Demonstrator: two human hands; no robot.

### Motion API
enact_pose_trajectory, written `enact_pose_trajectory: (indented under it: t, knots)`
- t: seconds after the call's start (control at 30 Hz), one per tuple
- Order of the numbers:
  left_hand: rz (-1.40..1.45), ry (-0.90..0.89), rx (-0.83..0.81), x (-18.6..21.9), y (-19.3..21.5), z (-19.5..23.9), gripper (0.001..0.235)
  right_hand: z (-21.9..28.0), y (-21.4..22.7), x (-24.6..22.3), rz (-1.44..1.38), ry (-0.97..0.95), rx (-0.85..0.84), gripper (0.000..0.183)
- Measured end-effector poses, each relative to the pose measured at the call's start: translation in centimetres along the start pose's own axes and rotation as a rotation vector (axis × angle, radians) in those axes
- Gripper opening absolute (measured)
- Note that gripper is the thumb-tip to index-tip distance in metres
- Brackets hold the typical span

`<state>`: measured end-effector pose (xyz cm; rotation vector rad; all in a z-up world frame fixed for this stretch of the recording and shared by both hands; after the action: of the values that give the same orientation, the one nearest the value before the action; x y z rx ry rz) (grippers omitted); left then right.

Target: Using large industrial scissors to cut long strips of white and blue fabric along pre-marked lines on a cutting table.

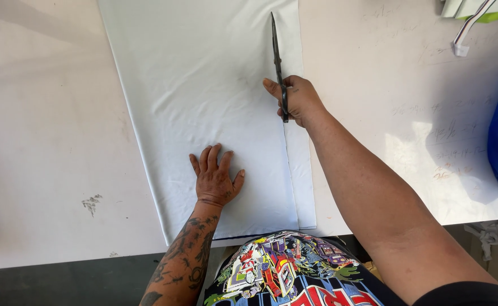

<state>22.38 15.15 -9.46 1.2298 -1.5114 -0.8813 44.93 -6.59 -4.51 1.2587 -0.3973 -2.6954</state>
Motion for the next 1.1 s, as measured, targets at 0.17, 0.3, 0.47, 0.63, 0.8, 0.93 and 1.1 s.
enact_pose_trajectory:
  t: [0.17,0.3,0.47,0.63,0.8,0.93,1.1]
  knots:
    - [-0.03,0.027,-0.062,-0.3,-0.5,0.3,0.062,-1.3,-0.7,-2.5,-0.004,-0.02,-0.011,0.082]
    - [-0.018,0.013,-0.021,-0.2,-0.4,0.2,0.06,-2.7,-0.8,-2.1,0.007,0.002,0.0,0.088]
    - [-0.016,0.0,0.003,-0.2,0.0,-0.2,0.058,-3.8,-1.1,-1.3,-0.026,0.048,0.007,0.08]
    - [-0.031,-0.004,-0.012,-0.3,-0.2,0.1,0.058,-3.5,-1.1,-4.1,0.021,-0.013,-0.004,0.088]
    - [0.063,-0.027,0.034,0.9,2.2,-2.0,0.053,-2.9,-0.9,-7.6,0.12,-0.31,-0.011,0.068]
    - [0.063,-0.027,0.028,0.9,2.0,-2.0,0.054,-4.1,-1.1,-6.7,0.035,-0.272,-0.006,0.059]
    - [0.055,-0.02,0.022,0.9,2.0,-2.0,0.055,-3.7,-1.0,-8.1,0.068,-0.28,-0.014,0.07]
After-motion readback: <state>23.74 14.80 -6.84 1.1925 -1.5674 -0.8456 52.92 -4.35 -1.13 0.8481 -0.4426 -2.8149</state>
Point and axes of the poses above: each hand's wrist, its own z-axis away from the middle knuckle, its own y-axis out of the back of the hand, x = y × z, the point moved 6 cm from there along -z, towards the middle knuckle, and after that the axes turned 14 degrees about x, right-handed, at the moved point
